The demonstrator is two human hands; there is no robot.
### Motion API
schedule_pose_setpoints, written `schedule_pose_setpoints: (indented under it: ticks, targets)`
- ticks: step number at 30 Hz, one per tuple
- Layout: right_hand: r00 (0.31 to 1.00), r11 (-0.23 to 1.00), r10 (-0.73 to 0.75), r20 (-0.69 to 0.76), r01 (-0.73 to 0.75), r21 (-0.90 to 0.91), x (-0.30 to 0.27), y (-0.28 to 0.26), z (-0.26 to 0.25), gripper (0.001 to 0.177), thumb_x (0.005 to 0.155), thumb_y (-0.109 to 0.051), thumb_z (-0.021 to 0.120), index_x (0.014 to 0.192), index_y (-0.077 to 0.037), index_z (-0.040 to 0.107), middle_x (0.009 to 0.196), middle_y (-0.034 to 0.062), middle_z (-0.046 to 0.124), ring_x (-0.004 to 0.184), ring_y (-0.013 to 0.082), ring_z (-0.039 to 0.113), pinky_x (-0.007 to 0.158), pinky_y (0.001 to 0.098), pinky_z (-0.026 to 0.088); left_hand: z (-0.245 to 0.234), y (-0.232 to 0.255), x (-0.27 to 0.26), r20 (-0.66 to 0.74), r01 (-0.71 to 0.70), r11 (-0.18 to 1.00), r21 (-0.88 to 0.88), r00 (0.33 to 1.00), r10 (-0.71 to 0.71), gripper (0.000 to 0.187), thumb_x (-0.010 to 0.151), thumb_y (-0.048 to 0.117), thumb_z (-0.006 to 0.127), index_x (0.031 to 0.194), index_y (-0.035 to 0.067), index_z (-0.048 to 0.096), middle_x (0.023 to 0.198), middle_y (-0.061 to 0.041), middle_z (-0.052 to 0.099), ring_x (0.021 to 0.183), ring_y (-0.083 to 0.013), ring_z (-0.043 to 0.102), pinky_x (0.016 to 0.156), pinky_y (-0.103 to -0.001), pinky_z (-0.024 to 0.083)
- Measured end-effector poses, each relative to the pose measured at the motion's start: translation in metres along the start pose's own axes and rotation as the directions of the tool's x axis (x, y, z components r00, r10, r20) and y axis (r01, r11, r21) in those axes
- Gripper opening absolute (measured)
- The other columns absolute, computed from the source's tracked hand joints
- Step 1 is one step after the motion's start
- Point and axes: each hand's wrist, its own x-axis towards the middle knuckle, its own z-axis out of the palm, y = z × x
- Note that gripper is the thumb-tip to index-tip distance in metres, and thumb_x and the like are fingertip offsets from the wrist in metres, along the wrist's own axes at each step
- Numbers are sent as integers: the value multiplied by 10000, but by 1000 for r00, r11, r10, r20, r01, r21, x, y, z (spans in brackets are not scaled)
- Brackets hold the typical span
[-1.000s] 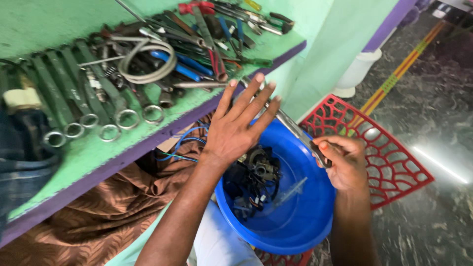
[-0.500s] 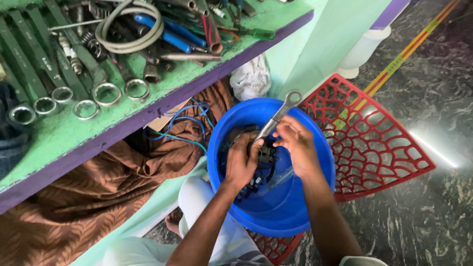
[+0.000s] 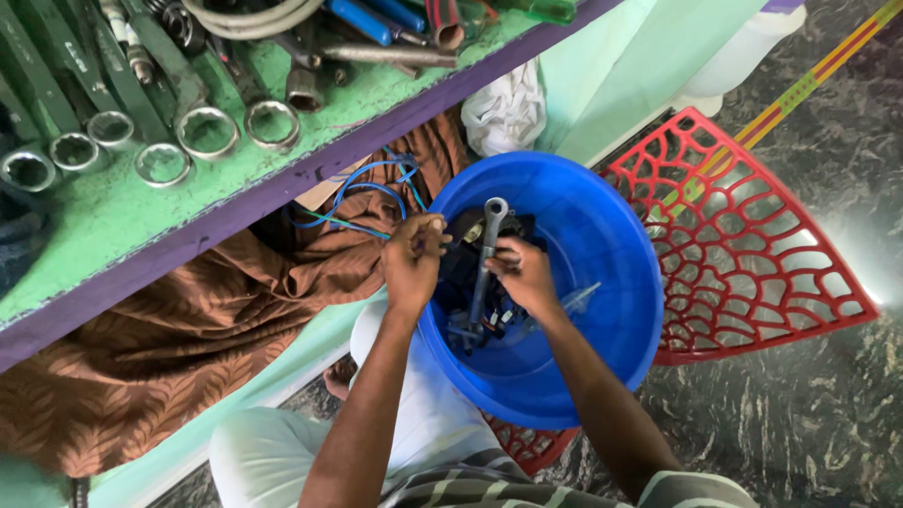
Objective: The person organizes various mechanical components and tools, handling a carburetor, metal plates, and numerous wrenches while sorting items into a blue basin.
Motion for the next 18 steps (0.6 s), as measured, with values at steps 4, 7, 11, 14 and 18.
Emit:
schedule_pose_setpoints:
  ticks: [4,7,11,14,18]
  targets:
    - [997,997,-45,57,48,-58,0,14,18,347,874,-6,724,1215,-46,675,977,112,799,857,149,757,737,300,584,2,2,-8,-22,-73,995,74,997,75,165,1002,128,656,1062,-12,721,897,-99,756,740,-136,760,648,-257,585]
    - [998,964,-65,11,66,-257,-5,2,20,361,854,-20,710,1207,-95,704,979,96,800,877,186,781,738,330,591,2,8,-10,-15,-121,985,126,992,124,156,996,118,666,1044,-14,734,890,-104,755,734,-147,765,634,-266,587]
    - [995,859,-68,-68,23,-512,-13,-27,27,330,836,-179,784,1162,-164,730,923,93,791,849,283,753,706,427,577,0,16,-11,-17,-151,976,154,988,155,146,987,99,669,1030,-20,742,899,-113,758,735,-155,771,629,-273,596]
    - [993,771,-96,-71,30,-636,-13,-32,29,337,829,-221,789,1157,-166,735,843,118,771,789,345,730,683,480,571,0,19,-11,-17,-140,978,157,989,144,142,984,93,670,1032,-19,743,894,-115,759,733,-160,774,625,-274,599]
    - [993,700,-101,-60,28,-714,-13,-21,26,207,817,-249,797,988,-136,766,796,139,743,749,371,726,666,495,581,-3,22,-12,-2,-161,971,174,986,164,137,983,85,667,1030,-18,743,879,-120,755,736,-166,777,629,-278,592]
